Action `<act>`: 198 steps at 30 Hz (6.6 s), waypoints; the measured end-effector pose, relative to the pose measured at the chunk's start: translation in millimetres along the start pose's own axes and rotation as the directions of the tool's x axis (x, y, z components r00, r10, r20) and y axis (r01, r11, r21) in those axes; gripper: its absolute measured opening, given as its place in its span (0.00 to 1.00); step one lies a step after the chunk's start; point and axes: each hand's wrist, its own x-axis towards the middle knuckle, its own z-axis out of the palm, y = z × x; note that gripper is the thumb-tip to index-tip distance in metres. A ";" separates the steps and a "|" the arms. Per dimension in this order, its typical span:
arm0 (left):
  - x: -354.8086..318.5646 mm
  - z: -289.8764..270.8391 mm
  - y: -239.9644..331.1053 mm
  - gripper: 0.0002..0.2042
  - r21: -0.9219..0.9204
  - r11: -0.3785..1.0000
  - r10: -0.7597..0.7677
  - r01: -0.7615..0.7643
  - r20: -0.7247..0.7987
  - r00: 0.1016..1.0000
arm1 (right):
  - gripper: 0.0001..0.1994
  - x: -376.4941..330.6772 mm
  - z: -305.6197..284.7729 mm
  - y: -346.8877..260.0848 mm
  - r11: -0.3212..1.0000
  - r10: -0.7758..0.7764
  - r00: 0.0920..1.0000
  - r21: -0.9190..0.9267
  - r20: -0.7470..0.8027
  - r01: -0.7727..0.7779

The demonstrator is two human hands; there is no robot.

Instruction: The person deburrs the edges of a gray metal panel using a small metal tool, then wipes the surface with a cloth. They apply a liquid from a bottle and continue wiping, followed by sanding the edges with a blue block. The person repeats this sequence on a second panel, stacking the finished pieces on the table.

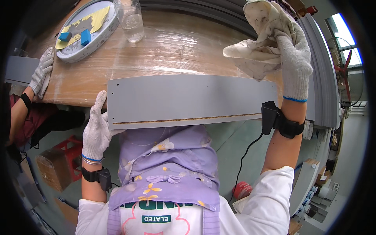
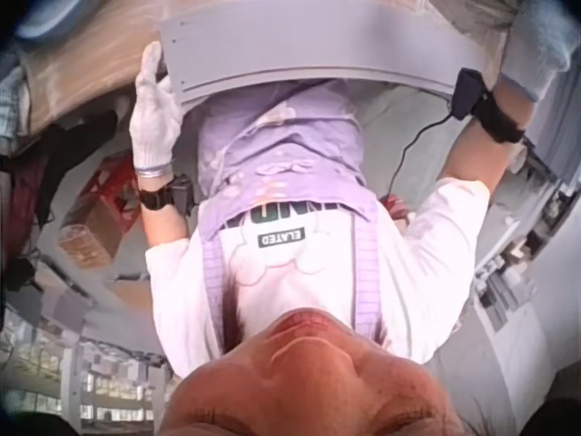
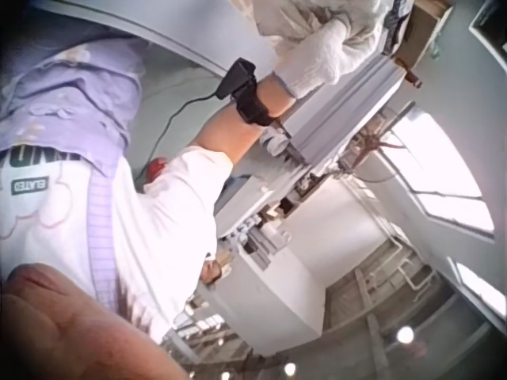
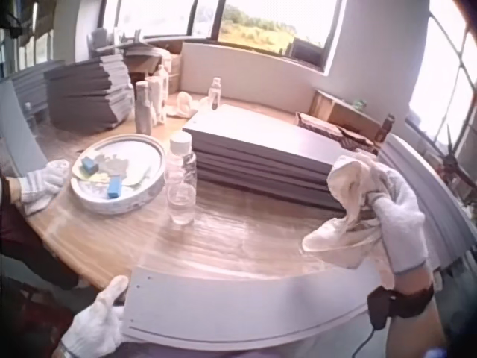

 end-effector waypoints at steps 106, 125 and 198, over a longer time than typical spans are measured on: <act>-50.3 15.3 -36.2 0.40 0.882 -0.454 0.290 -0.127 0.281 0.915 | 0.26 -245.7 -68.8 113.1 0.663 0.464 0.590 0.182 0.661 -0.726; 22.5 170.5 -105.6 0.38 0.598 -0.383 -0.040 -0.704 0.751 0.659 | 0.32 -236.3 -88.9 102.9 0.858 0.441 0.548 -0.154 0.711 -0.491; 250.0 62.9 81.3 0.53 0.663 0.553 0.475 -0.505 0.247 0.844 | 0.22 -131.5 -47.6 55.6 0.839 0.432 0.803 0.143 0.412 -0.524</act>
